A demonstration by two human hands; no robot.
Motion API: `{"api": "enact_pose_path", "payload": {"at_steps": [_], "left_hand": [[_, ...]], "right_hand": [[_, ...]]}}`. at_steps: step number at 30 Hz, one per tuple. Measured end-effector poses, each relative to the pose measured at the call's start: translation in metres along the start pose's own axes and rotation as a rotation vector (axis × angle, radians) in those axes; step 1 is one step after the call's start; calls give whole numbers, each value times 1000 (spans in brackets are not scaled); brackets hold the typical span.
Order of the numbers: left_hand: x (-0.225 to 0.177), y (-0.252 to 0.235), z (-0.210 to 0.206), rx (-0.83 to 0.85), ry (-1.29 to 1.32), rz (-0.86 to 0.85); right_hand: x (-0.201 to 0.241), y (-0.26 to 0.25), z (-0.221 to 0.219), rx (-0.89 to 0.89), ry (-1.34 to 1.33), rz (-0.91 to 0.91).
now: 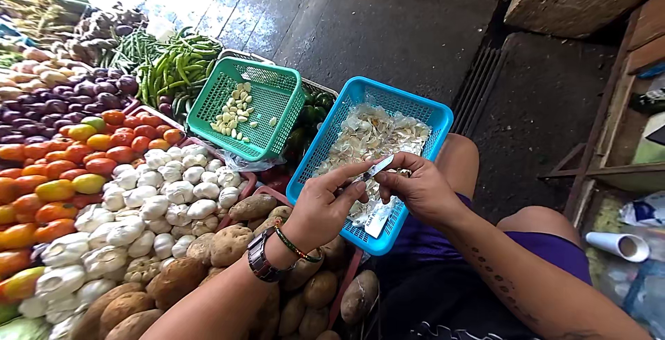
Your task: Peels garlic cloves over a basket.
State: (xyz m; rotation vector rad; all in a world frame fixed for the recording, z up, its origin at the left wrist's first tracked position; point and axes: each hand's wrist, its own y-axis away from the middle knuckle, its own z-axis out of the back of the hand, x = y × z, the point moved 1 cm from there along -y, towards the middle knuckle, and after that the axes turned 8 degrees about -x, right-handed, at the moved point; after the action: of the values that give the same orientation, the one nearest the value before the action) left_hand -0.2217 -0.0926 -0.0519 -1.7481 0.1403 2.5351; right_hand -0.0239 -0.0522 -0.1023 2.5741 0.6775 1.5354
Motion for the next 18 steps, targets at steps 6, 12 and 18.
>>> {"api": "enact_pose_path", "payload": {"at_steps": [6, 12, 18], "left_hand": [[1, -1, -1, -60, 61, 155], [-4, -4, -1, -109, 163, 357], [0, -3, -2, -120, 151, 323]], "right_hand": [[-2, 2, -4, -33, 22, 106], [0, 0, -2, 104, -265, -123], [1, -2, 7, 355, -655, -329]]}}
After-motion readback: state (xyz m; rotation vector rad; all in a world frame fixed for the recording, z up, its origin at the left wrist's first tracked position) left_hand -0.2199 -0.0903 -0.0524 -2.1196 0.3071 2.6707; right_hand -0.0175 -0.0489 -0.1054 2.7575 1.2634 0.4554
